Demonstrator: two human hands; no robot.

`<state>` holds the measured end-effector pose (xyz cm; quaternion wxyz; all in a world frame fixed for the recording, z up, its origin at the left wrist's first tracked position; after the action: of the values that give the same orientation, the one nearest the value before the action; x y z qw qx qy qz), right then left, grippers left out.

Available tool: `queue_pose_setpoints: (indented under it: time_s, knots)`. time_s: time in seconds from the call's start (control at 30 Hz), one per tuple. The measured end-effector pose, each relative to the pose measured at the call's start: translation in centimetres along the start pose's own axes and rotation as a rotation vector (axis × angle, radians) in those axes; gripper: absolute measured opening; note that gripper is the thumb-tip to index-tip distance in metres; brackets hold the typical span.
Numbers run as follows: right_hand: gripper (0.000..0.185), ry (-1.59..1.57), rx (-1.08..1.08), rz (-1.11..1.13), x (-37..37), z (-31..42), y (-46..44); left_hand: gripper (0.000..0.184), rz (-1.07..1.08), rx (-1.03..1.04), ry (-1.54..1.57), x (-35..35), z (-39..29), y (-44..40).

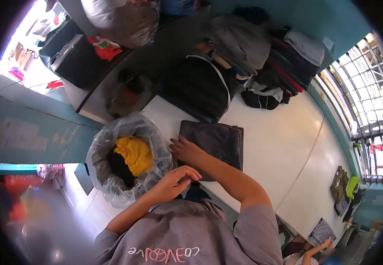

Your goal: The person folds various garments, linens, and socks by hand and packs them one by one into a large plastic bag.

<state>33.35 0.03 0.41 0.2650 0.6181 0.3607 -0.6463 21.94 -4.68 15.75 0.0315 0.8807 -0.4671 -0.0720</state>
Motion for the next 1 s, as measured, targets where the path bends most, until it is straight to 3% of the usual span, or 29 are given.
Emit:
queue_pose_setpoints:
  time_s: [0.07,0.1,0.17,0.23,0.27,0.33,0.43,0.53,0.6,0.63,0.7,0.77,0.8,0.83,0.93,1.0]
  knots:
    - [0.023,0.092,-0.134,-0.002,-0.2,-0.7,-1.6,0.018,-0.154,-0.024,0.032,-0.3,1.4,-0.1]
    - [0.020,0.017,-0.144,0.123,0.1,-0.7,-2.1,0.018,-0.160,-0.030,0.030,-0.5,2.0,0.1]
    - [0.018,-0.059,-0.161,0.251,0.2,-0.7,-2.8,0.019,-0.359,-0.065,0.312,-1.4,3.2,0.7]
    - [0.018,-0.180,0.049,0.602,0.5,-1.2,-3.4,0.020,-0.445,-0.079,0.310,-2.3,3.8,1.4]
    - [0.018,-0.178,0.039,0.600,0.1,-1.7,-3.1,0.020,-0.524,-0.090,0.308,-2.9,4.0,1.9]
    - [0.019,-0.175,-0.208,0.555,-2.4,-2.7,-1.1,0.020,-0.556,-0.102,0.313,-3.7,4.1,2.6]
    - [0.022,-0.233,-0.168,0.523,-7.0,-3.6,1.6,0.020,-0.563,-0.099,0.335,-4.4,4.2,2.9]
    - [0.026,-0.317,-0.043,0.649,-14.0,-3.8,3.0,0.027,-0.528,-0.126,0.432,-4.8,4.1,1.5]
    - [0.030,-0.422,0.051,0.613,-18.9,-3.8,3.6,0.041,-0.281,-0.059,0.526,-4.1,4.2,-1.1]
    - [0.030,-0.419,0.057,0.615,-21.1,-3.8,3.9,0.041,-0.274,-0.055,0.528,-4.0,4.5,-2.5]
    - [0.036,-0.536,0.216,0.617,-24.8,-4.6,4.6,0.050,0.155,-0.177,0.414,-2.8,5.8,-5.0]
    - [0.044,-0.762,0.443,0.545,-28.2,-6.2,6.3,0.052,0.292,-0.183,0.443,-2.4,6.9,-6.2]
    - [0.037,-0.931,0.540,0.280,-28.3,-7.0,8.5,0.054,0.426,-0.191,0.466,-1.9,7.4,-6.6]
    - [0.047,-1.087,0.662,0.132,-28.5,-7.6,10.3,0.054,0.433,-0.192,0.466,-1.5,8.0,-6.8]
    - [0.060,-1.416,1.199,-0.212,-25.1,-7.5,17.3,0.055,0.267,-0.137,0.973,0.2,9.6,-7.5]
    - [0.061,-1.467,1.297,-0.270,-21.2,-6.9,21.0,0.055,0.129,-0.097,1.311,1.7,11.0,-7.6]
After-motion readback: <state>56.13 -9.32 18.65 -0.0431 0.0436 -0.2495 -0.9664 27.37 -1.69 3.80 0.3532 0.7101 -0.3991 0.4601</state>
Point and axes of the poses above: each hand's wrist, its own y-axis away from the middle knuckle, its own x-axis out of the palm, z = x × y, the point moved 2 cm from there along -y, towards the middle knuckle, and after that the axes turned 1 degree about y, right-handed, at the moved point
